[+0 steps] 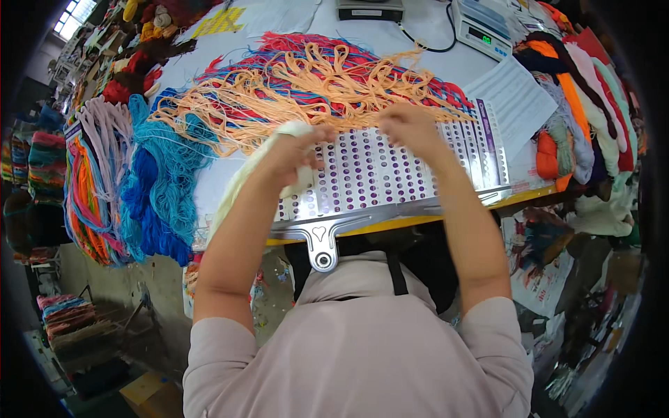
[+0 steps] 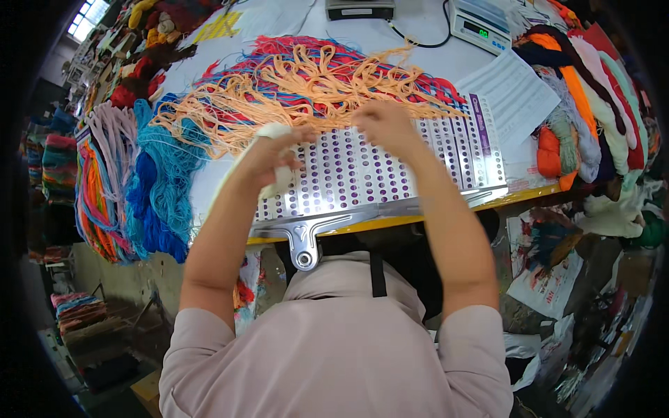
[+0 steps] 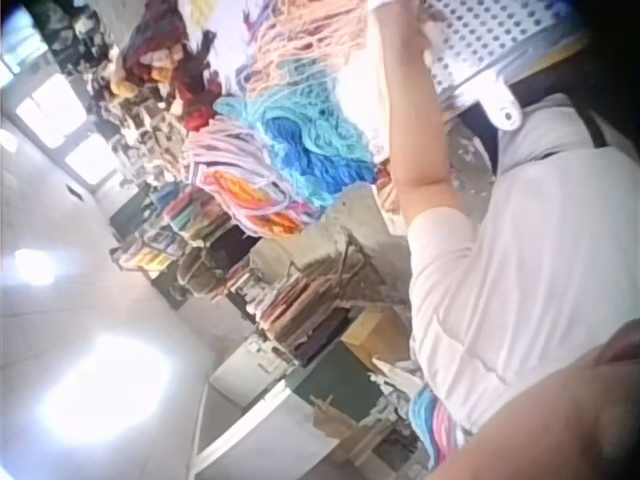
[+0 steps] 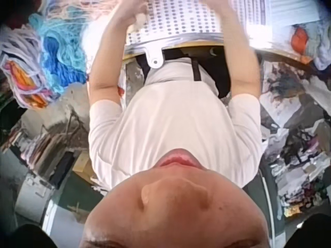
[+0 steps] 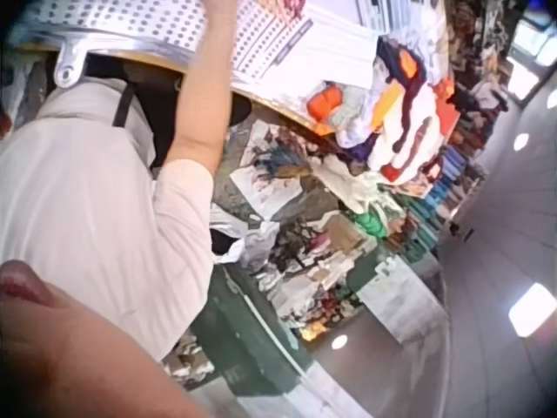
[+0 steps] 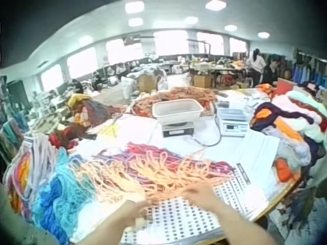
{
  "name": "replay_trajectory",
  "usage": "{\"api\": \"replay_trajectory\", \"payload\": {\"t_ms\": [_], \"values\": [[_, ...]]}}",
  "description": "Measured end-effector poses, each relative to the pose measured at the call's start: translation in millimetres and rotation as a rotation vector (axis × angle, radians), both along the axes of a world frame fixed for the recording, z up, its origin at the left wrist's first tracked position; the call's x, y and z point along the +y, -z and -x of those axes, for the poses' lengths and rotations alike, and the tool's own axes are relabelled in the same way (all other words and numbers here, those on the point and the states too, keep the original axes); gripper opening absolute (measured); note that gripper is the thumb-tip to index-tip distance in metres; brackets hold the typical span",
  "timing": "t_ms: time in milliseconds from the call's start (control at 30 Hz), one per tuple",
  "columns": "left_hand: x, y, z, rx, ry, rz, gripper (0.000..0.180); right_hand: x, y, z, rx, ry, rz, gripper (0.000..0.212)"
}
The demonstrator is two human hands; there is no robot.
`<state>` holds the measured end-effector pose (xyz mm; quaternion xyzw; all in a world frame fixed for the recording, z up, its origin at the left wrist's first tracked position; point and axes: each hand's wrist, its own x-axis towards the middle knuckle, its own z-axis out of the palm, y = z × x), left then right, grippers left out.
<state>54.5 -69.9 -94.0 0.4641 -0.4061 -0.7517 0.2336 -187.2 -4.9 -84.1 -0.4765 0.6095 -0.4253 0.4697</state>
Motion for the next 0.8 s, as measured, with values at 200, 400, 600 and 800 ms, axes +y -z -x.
{"api": "replay_trajectory", "payload": {"t_ms": [200, 400, 600, 800], "values": [[12, 10, 36, -0.146, 0.073, 0.063, 0.028, -23, 73, -20, 0.035, 0.015, 0.105, 0.013], [-10, 34, 55, -0.463, 0.245, 0.318, 0.013, -25, 73, -23, -0.002, -0.029, 0.147, 0.014], [-8, 16, 61, -0.504, 0.233, 0.314, 0.012, -22, 70, -25, 0.247, -0.035, 0.178, 0.016], [-16, 6, 20, -0.194, -0.074, 0.251, 0.014, -12, 51, -19, 0.378, -0.065, 0.152, 0.014]]}}
